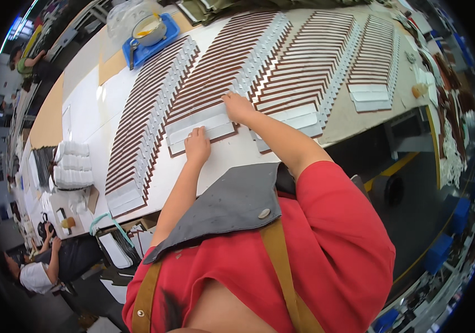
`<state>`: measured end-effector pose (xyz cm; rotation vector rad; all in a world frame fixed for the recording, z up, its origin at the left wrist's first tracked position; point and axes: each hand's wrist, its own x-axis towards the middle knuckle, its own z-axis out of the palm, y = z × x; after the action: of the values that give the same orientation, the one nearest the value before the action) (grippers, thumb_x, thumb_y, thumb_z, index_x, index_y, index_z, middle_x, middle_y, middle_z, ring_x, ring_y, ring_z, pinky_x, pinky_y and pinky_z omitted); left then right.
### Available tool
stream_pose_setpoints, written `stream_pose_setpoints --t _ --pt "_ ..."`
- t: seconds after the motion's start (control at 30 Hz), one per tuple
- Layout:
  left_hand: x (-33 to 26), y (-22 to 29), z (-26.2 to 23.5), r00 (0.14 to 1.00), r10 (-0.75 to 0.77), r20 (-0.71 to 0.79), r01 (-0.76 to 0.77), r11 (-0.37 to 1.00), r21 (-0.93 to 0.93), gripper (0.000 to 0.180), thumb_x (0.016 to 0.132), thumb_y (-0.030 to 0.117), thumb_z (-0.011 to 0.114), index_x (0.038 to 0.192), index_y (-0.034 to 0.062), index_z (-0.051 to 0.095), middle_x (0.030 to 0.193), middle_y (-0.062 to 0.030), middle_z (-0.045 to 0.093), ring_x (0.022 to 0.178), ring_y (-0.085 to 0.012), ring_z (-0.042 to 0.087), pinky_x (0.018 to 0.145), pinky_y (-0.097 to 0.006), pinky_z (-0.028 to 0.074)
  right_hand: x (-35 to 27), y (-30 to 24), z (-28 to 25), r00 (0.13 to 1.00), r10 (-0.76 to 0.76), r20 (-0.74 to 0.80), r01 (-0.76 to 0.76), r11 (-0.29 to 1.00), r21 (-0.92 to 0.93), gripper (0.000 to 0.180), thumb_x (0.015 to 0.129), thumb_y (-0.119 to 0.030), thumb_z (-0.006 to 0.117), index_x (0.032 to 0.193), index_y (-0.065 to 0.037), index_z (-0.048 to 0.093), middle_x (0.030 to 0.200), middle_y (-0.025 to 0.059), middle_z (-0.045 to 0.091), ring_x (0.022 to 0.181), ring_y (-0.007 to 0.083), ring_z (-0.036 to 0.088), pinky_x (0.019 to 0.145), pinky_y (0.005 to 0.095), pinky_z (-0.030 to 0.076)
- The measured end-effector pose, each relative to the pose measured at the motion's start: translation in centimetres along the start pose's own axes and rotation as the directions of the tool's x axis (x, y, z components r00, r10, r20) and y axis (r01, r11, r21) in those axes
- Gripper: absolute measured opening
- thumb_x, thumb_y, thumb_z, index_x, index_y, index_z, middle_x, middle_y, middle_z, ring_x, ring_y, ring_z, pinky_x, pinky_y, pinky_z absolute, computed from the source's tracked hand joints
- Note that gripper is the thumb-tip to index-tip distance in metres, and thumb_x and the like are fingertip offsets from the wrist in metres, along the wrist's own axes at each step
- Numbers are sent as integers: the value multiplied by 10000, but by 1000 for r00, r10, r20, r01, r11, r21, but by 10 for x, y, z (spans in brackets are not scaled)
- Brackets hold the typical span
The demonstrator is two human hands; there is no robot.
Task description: The person arranges multiple rectangular fabric pieces with white and brown stripes on a large white table. They then use a yellow brush to apply a white adhesive substance from a container onto the edges of the fabric pieces, preparing them for assembly.
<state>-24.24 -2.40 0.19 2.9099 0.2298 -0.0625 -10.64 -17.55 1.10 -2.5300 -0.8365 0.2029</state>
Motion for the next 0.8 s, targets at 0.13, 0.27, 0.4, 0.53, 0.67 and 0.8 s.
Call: stream_pose_setpoints --t 0.13,0.27,0.4,0.53,0.67,0.8 --pt "-2 -3 9 1000 19 -8 -19 1000 -6 414 773 162 540 1159 33 462 1131 -124 480 1049 -284 470 858 -407 377 -44 27 -28 995 16 -98 -9 997 72 180 739 -30 463 883 -48 569 903 152 540 886 312 536 739 393 449" --pt "2 -2 15 999 -4 -46 -3 990 -141 403 769 144 546 1148 26 476 1106 -163 478 1007 -331 471 838 -420 398 -111 74 -38 967 238 -91 -224 965 136 152 774 -48 440 881 -60 547 886 147 558 860 317 544 717 418 441" --pt "8 -12 10 976 -83 -200 16 949 -316 326 780 126 541 1093 38 504 1060 -188 485 982 -354 473 832 -424 393 -145 87 -76 838 532 120 -533 846 -26 184 815 -85 426 976 -64 513 967 156 575 887 326 554 721 427 444" --pt "4 35 -4 974 -29 -223 -67 908 -413 248 782 103 543 1021 35 533 1006 -185 502 956 -345 485 824 -415 390 -140 151 -86 922 361 -140 -361 932 22 202 802 -129 468 970 -50 548 977 155 578 905 324 546 773 417 443" --pt "-4 97 16 990 64 -126 -124 818 -562 220 783 101 548 991 29 545 947 -160 529 908 -301 511 799 -390 408 -75 181 -90 962 166 -215 -175 984 -22 159 762 -107 492 842 -33 608 950 135 584 925 313 525 814 393 436" --pt "-2 172 37 992 123 -14 -99 719 -688 237 777 112 553 992 18 533 1002 -188 529 981 -347 490 861 -388 386 -34 209 -88 996 61 -62 -66 994 -82 191 737 -111 559 916 -50 587 964 112 576 954 291 518 834 378 423"
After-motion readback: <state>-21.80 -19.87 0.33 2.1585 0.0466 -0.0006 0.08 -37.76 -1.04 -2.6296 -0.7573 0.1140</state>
